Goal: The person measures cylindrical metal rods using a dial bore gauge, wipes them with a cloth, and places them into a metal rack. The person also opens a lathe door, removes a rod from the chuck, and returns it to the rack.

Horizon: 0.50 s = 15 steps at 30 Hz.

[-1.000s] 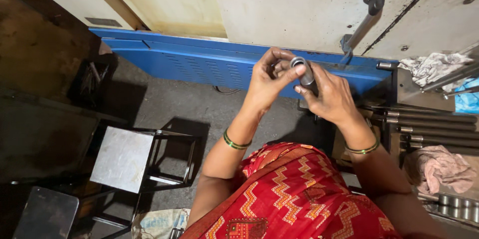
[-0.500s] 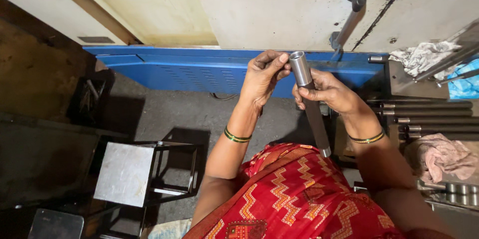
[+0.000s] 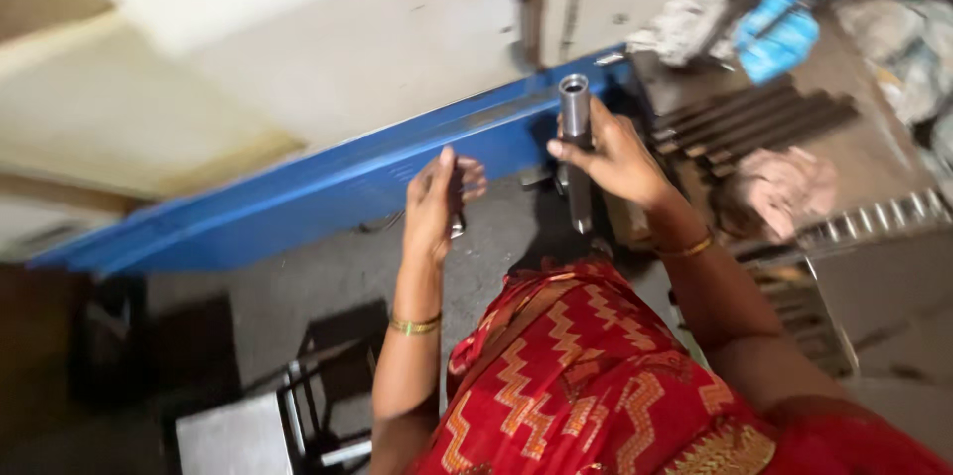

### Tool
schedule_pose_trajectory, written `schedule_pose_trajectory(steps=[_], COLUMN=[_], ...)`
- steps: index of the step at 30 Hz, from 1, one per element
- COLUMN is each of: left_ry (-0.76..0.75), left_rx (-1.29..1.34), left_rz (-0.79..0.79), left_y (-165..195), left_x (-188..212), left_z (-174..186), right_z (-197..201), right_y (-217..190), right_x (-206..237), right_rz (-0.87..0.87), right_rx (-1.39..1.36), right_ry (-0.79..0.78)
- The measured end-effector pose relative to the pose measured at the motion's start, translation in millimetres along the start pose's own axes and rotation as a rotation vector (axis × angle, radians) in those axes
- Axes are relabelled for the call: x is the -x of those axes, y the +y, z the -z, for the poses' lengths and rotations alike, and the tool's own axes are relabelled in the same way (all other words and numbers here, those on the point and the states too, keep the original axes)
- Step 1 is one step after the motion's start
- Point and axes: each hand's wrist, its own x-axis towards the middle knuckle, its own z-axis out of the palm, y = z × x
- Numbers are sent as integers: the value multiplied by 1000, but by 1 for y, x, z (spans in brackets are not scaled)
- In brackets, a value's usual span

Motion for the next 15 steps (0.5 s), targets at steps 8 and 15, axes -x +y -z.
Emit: schedule_pose_trajectory(steps=[8,15], left_ry=[105,253], left_rx=[-1138,-537], left_rz=[248,807], left_y=[-148,-230], left_x=[-34,12], left_z=[98,148], right_z=[71,121], right_y=[136,197], right_x=[-29,-67], right_rz=[239,128], right_rx=[15,63], right_ry=[569,657])
